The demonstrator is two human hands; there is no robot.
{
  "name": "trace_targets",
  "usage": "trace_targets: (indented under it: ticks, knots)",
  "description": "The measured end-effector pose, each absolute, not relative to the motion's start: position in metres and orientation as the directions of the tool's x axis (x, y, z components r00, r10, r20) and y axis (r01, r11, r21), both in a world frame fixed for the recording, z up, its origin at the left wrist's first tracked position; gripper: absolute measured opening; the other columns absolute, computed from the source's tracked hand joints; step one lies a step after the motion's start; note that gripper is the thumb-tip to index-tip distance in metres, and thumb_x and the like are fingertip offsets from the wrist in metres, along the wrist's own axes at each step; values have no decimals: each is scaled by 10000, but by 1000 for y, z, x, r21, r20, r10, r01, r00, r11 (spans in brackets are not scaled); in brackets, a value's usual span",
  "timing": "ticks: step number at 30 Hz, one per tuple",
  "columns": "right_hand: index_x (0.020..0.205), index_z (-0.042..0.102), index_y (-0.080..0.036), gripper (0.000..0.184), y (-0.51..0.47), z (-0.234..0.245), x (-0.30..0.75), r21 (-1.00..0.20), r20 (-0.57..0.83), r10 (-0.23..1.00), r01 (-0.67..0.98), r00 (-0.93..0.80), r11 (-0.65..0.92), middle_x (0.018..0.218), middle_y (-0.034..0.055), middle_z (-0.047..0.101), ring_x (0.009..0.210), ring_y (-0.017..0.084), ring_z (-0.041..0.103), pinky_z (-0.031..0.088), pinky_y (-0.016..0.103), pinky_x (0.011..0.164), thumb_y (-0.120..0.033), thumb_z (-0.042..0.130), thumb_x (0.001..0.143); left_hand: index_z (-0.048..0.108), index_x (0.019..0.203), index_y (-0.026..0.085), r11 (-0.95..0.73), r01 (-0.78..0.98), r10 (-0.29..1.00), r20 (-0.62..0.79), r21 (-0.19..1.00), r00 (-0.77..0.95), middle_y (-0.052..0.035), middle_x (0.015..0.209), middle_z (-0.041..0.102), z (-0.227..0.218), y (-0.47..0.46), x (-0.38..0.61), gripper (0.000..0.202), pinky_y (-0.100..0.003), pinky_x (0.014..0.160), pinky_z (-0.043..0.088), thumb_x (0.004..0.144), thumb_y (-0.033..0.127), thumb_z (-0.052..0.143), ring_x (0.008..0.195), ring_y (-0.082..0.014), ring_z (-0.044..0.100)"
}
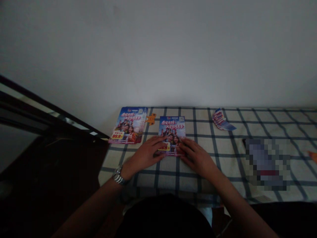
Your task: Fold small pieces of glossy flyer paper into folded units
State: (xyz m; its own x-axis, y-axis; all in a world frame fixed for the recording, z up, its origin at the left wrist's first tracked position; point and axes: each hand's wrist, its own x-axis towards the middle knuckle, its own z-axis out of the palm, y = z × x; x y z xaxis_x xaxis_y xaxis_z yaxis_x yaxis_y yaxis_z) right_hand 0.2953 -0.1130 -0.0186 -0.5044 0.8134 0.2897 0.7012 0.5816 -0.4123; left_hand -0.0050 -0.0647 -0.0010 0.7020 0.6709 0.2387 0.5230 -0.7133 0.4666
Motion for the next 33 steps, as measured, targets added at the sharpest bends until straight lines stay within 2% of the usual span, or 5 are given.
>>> trace_targets:
  ticks: [5,13,21,30,33]
  knots:
    - [1465,546,-282,514,-114,-15,295,-407,291,817,708,-498,576,1559,111,531,1425,326,530,511,583,1145,-316,667,967,663,1254,259,-710,524,680,266,470,683,-63,1505,588,-3,-63,-5,238,-537,1228,402,1041,310,569,1432,-243,515]
    - [1125,680,-246,151,-107,-15,287,-427,334,864,757,-377,495,1300,105,708,1144,284,708,609,518,974,-301,575,1031,703,1185,225,-727,520,665,268,449,697,-66,1380,666,3,-56,-2,224,-498,1201,430,1059,268,523,1307,-221,599]
    - [1133,679,-256,182,-106,0,281,-460,302,899,777,-318,429,1230,100,736,1072,290,729,610,484,912,-333,546,1038,673,1264,249,-706,550,692,269,445,670,-75,1235,719,11,-58,-2,307,-461,1048,526,1031,426,583,1190,-255,649]
    - [1072,673,-233,226,-80,5,280,-518,255,947,800,-194,303,990,77,731,749,216,690,560,356,687,-402,526,1039,674,1197,236,-563,634,804,172,530,569,-34,1092,742,14,-33,6,248,-344,868,571,1060,367,515,936,-198,710]
    - [1078,663,-226,197,-65,6,281,-517,282,941,796,-190,315,1059,96,718,878,241,704,570,370,767,-371,540,1028,683,1186,224,-542,645,813,142,539,565,-39,1022,741,19,-20,10,252,-343,839,566,1055,365,520,899,-204,703]
